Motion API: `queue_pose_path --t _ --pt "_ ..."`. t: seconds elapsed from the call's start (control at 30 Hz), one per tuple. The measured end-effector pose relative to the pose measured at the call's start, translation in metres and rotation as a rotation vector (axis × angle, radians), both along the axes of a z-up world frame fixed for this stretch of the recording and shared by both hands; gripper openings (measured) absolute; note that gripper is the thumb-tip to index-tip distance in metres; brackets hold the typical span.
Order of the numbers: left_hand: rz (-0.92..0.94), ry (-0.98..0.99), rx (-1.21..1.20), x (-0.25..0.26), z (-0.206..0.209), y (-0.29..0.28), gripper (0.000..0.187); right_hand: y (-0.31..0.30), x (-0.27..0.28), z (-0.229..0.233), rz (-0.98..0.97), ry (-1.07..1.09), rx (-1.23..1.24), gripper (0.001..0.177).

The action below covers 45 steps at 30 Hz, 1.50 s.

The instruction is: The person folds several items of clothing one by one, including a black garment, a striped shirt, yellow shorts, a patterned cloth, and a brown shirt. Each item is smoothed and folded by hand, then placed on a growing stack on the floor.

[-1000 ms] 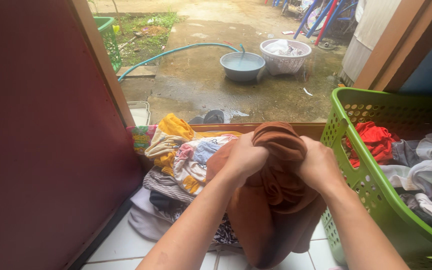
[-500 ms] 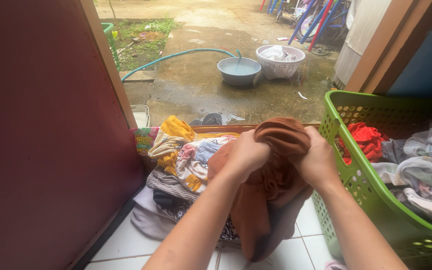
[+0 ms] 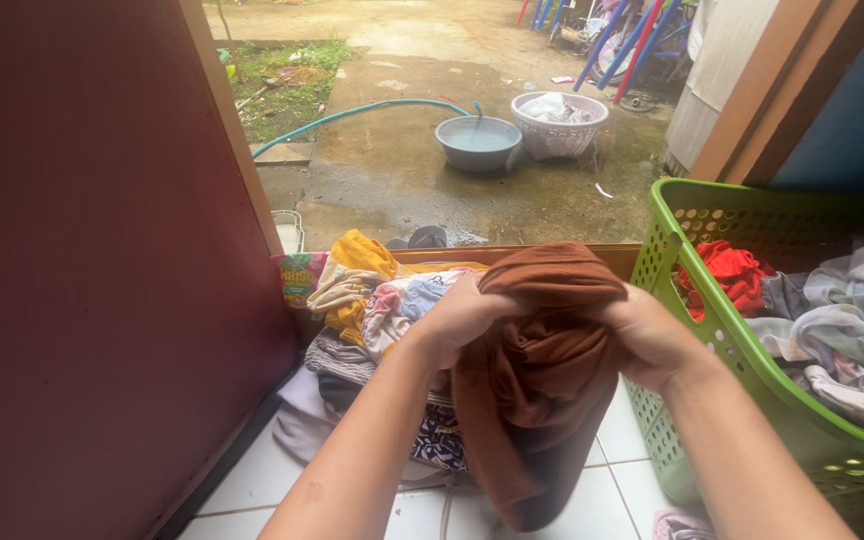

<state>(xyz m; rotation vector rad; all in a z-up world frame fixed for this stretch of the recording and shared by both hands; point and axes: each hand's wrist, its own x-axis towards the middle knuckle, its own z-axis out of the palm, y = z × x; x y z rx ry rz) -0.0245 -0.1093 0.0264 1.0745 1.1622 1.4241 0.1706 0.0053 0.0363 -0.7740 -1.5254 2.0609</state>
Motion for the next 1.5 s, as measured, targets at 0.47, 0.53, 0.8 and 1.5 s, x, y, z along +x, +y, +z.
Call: queue_pose_path --t 0.47,0.53,0.8,1.5 --pt "-0.04 -0.406 -0.15 -0.004 -0.015 0.018 0.037 0.018 -0.011 -0.017 -0.155 0.129 -0.072 0.063" --pt "-0.053 -0.517 -0.166 -0.007 -0.019 0.022 0.035 0.016 -0.023 -0.02 -0.176 0.059 0.054 0.058" --pt "0.097 -0.49 -0.219 -0.007 -0.032 0.041 0.035 0.012 -0.027 -0.018 -0.285 -0.199 0.369 0.043" --pt "0.551 0.373 -0.434 -0.064 -0.107 0.038 0.042 0.087 0.014 -0.014 -0.765 0.436 0.157 0.025"
